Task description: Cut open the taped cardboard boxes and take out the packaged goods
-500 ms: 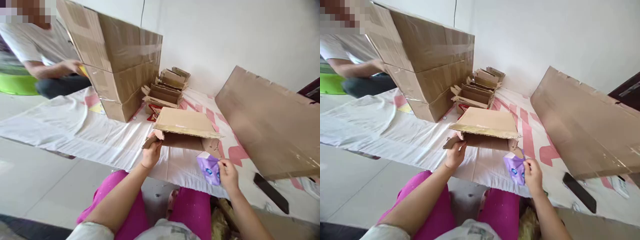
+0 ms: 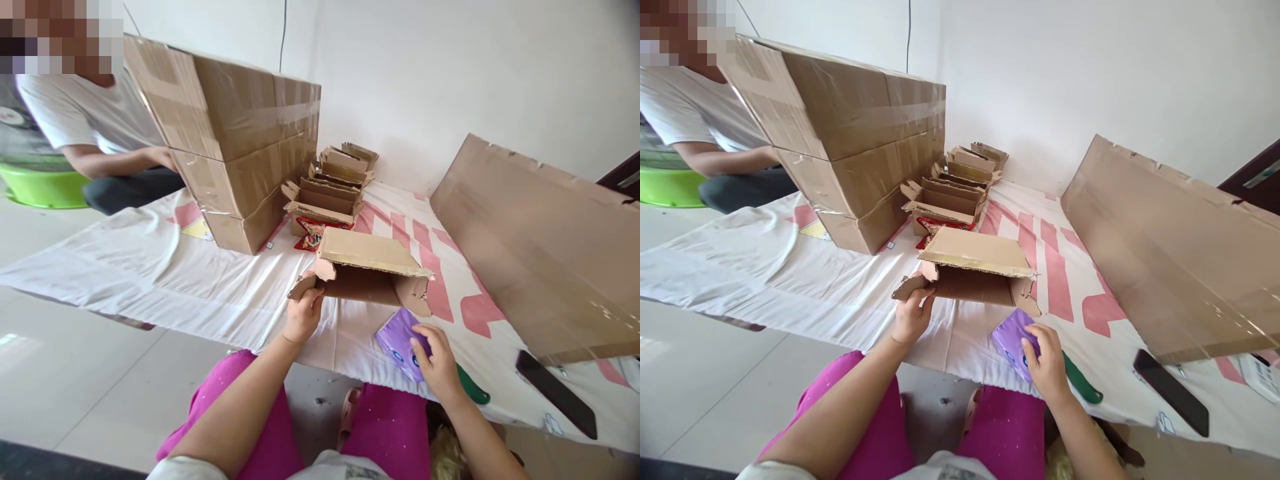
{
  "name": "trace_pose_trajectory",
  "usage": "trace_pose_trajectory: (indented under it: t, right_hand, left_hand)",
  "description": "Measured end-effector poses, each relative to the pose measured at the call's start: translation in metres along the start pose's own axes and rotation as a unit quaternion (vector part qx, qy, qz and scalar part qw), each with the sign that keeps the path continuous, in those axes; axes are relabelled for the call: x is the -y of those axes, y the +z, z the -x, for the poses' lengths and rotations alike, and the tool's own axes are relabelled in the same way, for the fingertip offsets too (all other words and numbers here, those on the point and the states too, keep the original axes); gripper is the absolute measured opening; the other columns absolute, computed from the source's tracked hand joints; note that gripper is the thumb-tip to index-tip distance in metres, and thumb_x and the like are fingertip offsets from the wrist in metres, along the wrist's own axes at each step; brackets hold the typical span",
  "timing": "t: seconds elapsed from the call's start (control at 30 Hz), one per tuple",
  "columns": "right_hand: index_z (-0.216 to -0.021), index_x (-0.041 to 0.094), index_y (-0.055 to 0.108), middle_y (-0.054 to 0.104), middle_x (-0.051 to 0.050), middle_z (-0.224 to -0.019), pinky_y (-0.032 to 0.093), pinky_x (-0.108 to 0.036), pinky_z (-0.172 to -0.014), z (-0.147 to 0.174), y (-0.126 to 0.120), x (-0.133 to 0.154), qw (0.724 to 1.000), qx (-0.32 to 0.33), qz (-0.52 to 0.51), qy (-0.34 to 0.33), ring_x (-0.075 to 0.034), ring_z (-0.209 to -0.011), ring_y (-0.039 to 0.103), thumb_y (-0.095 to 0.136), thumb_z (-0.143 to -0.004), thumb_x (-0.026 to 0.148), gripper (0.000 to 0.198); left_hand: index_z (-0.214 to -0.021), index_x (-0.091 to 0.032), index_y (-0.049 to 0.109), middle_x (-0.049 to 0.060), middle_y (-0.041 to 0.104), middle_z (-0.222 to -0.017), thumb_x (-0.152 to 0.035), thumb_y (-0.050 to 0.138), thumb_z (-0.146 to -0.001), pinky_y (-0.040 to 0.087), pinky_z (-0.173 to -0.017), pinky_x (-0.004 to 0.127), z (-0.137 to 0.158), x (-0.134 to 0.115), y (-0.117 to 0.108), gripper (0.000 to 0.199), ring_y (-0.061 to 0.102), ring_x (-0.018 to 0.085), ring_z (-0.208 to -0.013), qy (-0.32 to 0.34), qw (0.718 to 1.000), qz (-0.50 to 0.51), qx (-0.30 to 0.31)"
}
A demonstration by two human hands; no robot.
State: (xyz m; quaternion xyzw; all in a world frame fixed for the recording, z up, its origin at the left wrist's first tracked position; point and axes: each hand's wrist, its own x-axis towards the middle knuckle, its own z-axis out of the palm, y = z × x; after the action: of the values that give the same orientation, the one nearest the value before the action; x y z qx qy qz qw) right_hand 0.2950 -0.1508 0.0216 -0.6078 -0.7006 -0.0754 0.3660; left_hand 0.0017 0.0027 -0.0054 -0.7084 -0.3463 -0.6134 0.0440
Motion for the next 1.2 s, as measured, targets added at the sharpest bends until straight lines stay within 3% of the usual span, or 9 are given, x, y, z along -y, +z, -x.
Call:
trace_pose_trajectory:
  t: [0.2, 0.43, 0.63, 0.77, 0.87, 0.93, 1.03, 1.13, 1.2]
  right_hand:
    - [-0.137, 0.020, 0.040, 0.051, -0.017, -0.127, 0.048, -0.053, -0.094, -0.049, -0.031, 0.028, 0.978, -0.205, 0.031, -0.034, -0.032, -0.117, 0.052, 0.076, -0.076, 0.034, 0.072]
    - [-0.097, 0.022, 0.063, 0.065, -0.005, -0.089, 0.051, -0.036, -0.080, -0.103, -0.021, 0.050, 0.979, -0.076, 0.094, -0.162, -0.020, -0.085, 0.061, 0.055, -0.082, 0.004, 0.026]
    - [-0.086, 0.018, 0.066, 0.062, -0.006, -0.083, 0.049, -0.035, -0.075, -0.101, 0.006, 0.051, 0.972, -0.044, 0.110, -0.203, -0.021, -0.079, 0.055, 0.054, -0.078, -0.001, 0.024]
    - [-0.086, 0.018, 0.065, 0.061, -0.006, -0.084, 0.048, -0.036, -0.075, -0.097, 0.008, 0.053, 0.971, -0.042, 0.121, -0.201, -0.021, -0.080, 0.054, 0.056, -0.077, -0.001, 0.023]
    - [-0.088, 0.018, 0.065, 0.060, -0.006, -0.085, 0.048, -0.036, -0.076, -0.094, 0.007, 0.054, 0.970, -0.036, 0.127, -0.205, -0.021, -0.081, 0.053, 0.057, -0.079, 0.001, 0.021]
    - [-0.089, 0.019, 0.065, 0.060, -0.006, -0.087, 0.048, -0.036, -0.077, -0.092, 0.006, 0.054, 0.970, -0.033, 0.128, -0.205, -0.021, -0.082, 0.054, 0.057, -0.080, 0.002, 0.021]
    - [-0.091, 0.020, 0.064, 0.060, -0.005, -0.088, 0.048, -0.036, -0.079, -0.090, 0.006, 0.056, 0.970, -0.026, 0.121, -0.209, -0.021, -0.084, 0.054, 0.056, -0.080, 0.003, 0.022]
    - [-0.090, 0.021, 0.063, 0.061, -0.005, -0.088, 0.048, -0.038, -0.080, -0.088, 0.003, 0.063, 0.973, 0.004, 0.106, -0.205, -0.021, -0.085, 0.055, 0.058, -0.081, 0.009, 0.016]
    - [-0.090, 0.022, 0.063, 0.061, -0.006, -0.090, 0.048, -0.041, -0.082, -0.088, -0.001, 0.071, 0.978, 0.043, 0.087, -0.184, -0.023, -0.087, 0.056, 0.064, -0.081, 0.022, 0.009]
  left_hand:
    - [-0.092, -0.020, 0.064, 0.012, 0.060, -0.128, -0.013, 0.055, -0.089, 0.049, -0.100, 0.047, 0.000, 0.003, 0.000, 0.012, 0.057, 0.026, -0.123, -0.005, 0.999, 0.024, 0.040]
    - [-0.092, -0.021, 0.067, 0.012, 0.064, -0.122, -0.018, 0.053, -0.089, 0.050, -0.100, 0.045, -0.003, 0.000, -0.002, 0.014, 0.058, 0.027, -0.121, -0.090, 0.987, 0.002, 0.133]
    - [-0.131, -0.019, 0.055, 0.014, 0.069, -0.113, -0.029, 0.060, -0.085, 0.053, -0.085, 0.041, -0.018, -0.023, -0.015, 0.047, 0.067, 0.031, -0.102, -0.316, 0.851, -0.085, 0.411]
    - [-0.137, -0.020, 0.050, 0.012, 0.074, -0.095, -0.041, 0.062, -0.085, 0.051, -0.082, 0.040, -0.030, -0.036, -0.031, 0.057, 0.069, 0.033, -0.096, -0.336, 0.811, -0.077, 0.472]
    - [-0.129, -0.018, 0.055, 0.007, 0.071, -0.071, -0.051, 0.064, -0.080, 0.049, -0.063, 0.033, -0.030, -0.041, -0.037, 0.060, 0.069, 0.025, -0.065, -0.391, 0.754, 0.111, 0.516]
    - [-0.123, -0.017, 0.056, 0.006, 0.070, -0.071, -0.062, 0.063, -0.078, 0.047, -0.055, 0.028, -0.028, -0.044, -0.035, 0.065, 0.064, 0.019, -0.053, -0.448, 0.679, 0.345, 0.467]
    - [-0.110, -0.014, 0.060, 0.014, 0.071, -0.095, -0.070, 0.058, -0.077, 0.051, -0.061, 0.028, -0.024, -0.048, -0.025, 0.065, 0.070, 0.021, -0.073, -0.498, 0.556, 0.602, 0.283]
    - [-0.105, -0.012, 0.065, 0.016, 0.071, -0.104, -0.059, 0.058, -0.084, 0.054, -0.077, 0.031, -0.022, -0.050, -0.014, 0.051, 0.070, 0.026, -0.095, -0.537, 0.480, 0.671, 0.175]
    - [-0.106, -0.012, 0.066, 0.014, 0.073, -0.100, -0.047, 0.059, -0.088, 0.054, -0.082, 0.033, -0.020, -0.052, -0.008, 0.040, 0.070, 0.025, -0.096, -0.557, 0.460, 0.677, 0.141]
